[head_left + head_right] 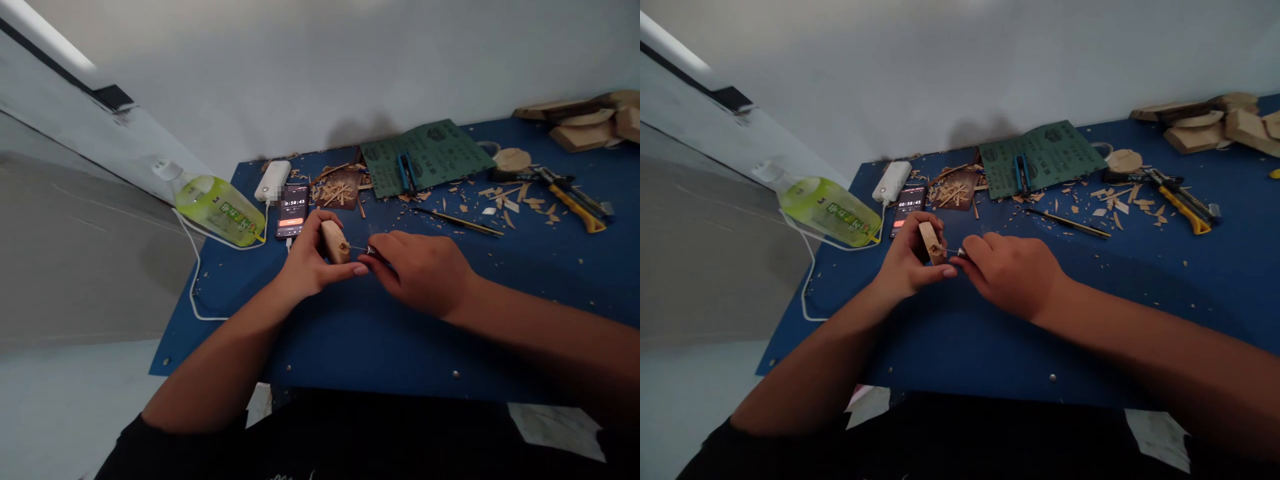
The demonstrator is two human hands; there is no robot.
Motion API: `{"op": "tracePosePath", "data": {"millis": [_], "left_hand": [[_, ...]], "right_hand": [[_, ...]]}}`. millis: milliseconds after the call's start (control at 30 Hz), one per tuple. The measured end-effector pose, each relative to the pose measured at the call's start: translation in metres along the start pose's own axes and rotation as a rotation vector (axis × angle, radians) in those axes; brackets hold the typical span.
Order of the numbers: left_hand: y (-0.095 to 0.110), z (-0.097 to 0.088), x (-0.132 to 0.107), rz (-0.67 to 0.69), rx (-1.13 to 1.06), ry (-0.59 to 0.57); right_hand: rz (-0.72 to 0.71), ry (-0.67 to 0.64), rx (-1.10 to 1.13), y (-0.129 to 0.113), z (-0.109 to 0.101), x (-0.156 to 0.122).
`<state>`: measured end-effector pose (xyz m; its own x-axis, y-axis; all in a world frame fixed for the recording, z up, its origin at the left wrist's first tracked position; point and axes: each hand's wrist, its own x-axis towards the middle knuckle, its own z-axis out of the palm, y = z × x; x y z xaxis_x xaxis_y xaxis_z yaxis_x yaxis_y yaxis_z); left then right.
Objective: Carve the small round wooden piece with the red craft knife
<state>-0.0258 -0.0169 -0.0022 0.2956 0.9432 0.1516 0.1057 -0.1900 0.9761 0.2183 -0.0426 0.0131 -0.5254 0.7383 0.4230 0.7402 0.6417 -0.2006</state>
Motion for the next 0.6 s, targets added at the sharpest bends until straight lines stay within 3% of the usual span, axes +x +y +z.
{"op": "tracePosePath", "data": {"millis": [100,267,400,600], "left_hand": [[-0.007,0.001,0.001,0.033,-0.065,0.109],[-0.008,0.007,0.004,0.107,0.124,0.5],[0.0,0.012,0.003,0.168,0.181,0.575],[0.009,0.01,0.0,0.297,0.367,0.663]], "right_hand": [[0.061,-0.109,0.019,-0.005,-0.006,0.0],[0.062,-0.174,0.031,-0.012,-0.01,-0.001],[0.074,-0.271,0.077,-0.018,-0.012,0.001],[0.212,-0.429,0.367,-0.025,-0.012,0.008]]}}
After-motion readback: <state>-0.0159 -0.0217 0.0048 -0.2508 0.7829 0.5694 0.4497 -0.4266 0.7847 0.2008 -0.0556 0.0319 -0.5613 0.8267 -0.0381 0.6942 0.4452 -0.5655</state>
